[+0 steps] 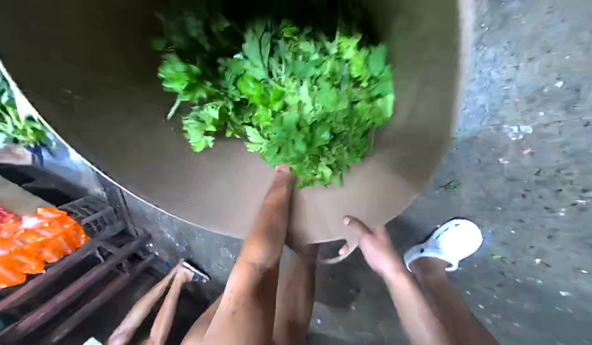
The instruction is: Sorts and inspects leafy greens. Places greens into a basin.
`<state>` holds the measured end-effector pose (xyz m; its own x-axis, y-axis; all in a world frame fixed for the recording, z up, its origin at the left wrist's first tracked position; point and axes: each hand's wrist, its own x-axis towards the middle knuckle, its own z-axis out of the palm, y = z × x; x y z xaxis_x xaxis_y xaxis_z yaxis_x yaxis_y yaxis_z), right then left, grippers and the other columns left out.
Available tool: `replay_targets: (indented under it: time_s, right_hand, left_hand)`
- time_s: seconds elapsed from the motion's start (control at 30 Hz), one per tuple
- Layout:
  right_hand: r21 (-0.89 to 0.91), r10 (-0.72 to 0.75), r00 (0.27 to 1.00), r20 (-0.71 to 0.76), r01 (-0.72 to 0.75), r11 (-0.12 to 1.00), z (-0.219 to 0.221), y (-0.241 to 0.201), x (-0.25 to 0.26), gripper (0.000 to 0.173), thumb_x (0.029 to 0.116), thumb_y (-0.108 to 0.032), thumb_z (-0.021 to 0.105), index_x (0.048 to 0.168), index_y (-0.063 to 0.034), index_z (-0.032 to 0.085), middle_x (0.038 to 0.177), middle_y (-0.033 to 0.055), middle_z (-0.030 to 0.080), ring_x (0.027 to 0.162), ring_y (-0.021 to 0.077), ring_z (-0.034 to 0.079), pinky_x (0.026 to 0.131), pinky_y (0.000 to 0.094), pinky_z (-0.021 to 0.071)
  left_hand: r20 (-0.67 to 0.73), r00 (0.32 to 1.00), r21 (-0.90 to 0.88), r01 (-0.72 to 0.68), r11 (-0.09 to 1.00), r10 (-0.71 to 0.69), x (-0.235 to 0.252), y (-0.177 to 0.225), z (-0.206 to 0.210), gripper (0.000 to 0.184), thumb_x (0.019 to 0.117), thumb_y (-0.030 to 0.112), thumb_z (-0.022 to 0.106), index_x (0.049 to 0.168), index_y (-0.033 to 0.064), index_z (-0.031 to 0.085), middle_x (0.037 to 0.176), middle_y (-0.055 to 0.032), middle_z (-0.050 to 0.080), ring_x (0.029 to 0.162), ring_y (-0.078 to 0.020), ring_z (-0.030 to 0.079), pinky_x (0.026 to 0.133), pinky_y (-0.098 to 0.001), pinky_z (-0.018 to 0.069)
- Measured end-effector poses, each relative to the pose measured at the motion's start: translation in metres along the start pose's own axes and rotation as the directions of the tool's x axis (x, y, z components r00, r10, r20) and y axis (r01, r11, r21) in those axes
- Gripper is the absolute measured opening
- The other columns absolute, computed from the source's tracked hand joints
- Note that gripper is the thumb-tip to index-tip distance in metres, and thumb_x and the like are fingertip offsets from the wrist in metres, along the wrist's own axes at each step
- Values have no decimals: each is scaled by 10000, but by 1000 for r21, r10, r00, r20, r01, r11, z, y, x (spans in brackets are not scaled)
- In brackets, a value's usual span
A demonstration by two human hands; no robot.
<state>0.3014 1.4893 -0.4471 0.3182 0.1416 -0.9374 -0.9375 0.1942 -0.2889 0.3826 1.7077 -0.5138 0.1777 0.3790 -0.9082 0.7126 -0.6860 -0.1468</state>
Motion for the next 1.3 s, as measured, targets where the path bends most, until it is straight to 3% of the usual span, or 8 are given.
replay_targets:
  time_s: [0.13, 0.2, 0.3, 0.47, 0.67, 0.83, 1.07, 1.3]
  right_hand:
    - [-36, -22, 999, 27, 23, 999, 33, -34, -6, 444, 1002, -50, 579, 1412, 54, 443, 1145, 156, 653, 916, 164, 707, 746, 347, 628]
    - [-61, 13, 1000, 24, -12, 998, 45, -53, -3, 500, 1008, -37, 571, 1468, 28, 387, 1180, 180, 639, 917, 191, 712, 732, 365, 631]
    - [-52, 105, 994, 33, -103, 993, 63, -68, -13, 484, 1038, -57, 539, 1483, 4, 358, 1106, 214, 659, 716, 245, 721, 557, 392, 620]
    - [-74, 207, 975, 78, -201, 977, 59, -81, -20, 574, 1064, -119, 517, 1573, -91, 253, 1148, 263, 650, 740, 331, 720, 589, 476, 614]
    - [-219, 304, 949, 82, -280, 935, 16, -35, -15, 497, 1088, -188, 484, 1541, -54, 329, 1133, 252, 650, 758, 295, 705, 670, 460, 602]
    - [-40, 203, 961, 190, -199, 979, 42, -58, -30, 704, 1054, -98, 489, 1641, -160, 105, 1310, 276, 560, 820, 340, 713, 650, 489, 623]
    - [-69, 211, 947, 243, -200, 977, 68, -54, -39, 844, 1058, -118, 458, 1635, -270, -140, 1269, 283, 568, 712, 327, 694, 589, 493, 597]
    - [53, 119, 941, 316, -143, 988, 39, -23, -33, 864, 1047, -106, 486, 1639, -245, -129, 1311, 245, 567, 640, 282, 695, 542, 469, 609]
  left_hand:
    - [-97, 990, -264, -122, 957, 100, 8, 5, -24, 393, 1065, 99, 518, 1426, -48, 469, 1380, -238, 560, 1263, -301, 554, 1078, -433, 447]
    - [-43, 975, 77, -215, 974, 219, -9, 20, -39, 450, 1006, 140, 641, 1394, -59, 530, 1420, -248, 559, 1345, -349, 523, 1143, -502, 401]
    - [-25, 935, 351, -322, 879, 353, -44, 13, -57, 310, 929, 262, 682, 1062, -18, 694, 1056, -259, 692, 1025, -438, 669, 880, -670, 515]
    - [129, 978, 503, -209, 839, 166, -153, 26, -192, 255, 991, 126, 569, 1125, -77, 644, 1115, -277, 654, 1071, -406, 635, 936, -610, 475]
    - [-7, 999, 896, -15, 445, 47, -263, 90, -318, 202, 973, 101, 646, 1123, -34, 656, 1032, -242, 667, 988, -410, 653, 870, -626, 496]
    - [-236, 971, 972, 236, -3, 27, -325, 134, -249, 243, 882, 223, 730, 1043, 47, 687, 991, -197, 688, 931, -417, 676, 746, -637, 532]
    - [-510, 853, 473, 171, 865, 111, -148, 110, -39, 270, 1029, 195, 547, 1179, 15, 682, 1249, -249, 649, 1176, -412, 630, 913, -581, 540]
    - [-353, 935, 411, 144, 900, 12, -53, 54, 40, 405, 1058, 279, 512, 1324, -16, 594, 1341, -258, 602, 1251, -395, 589, 988, -556, 513]
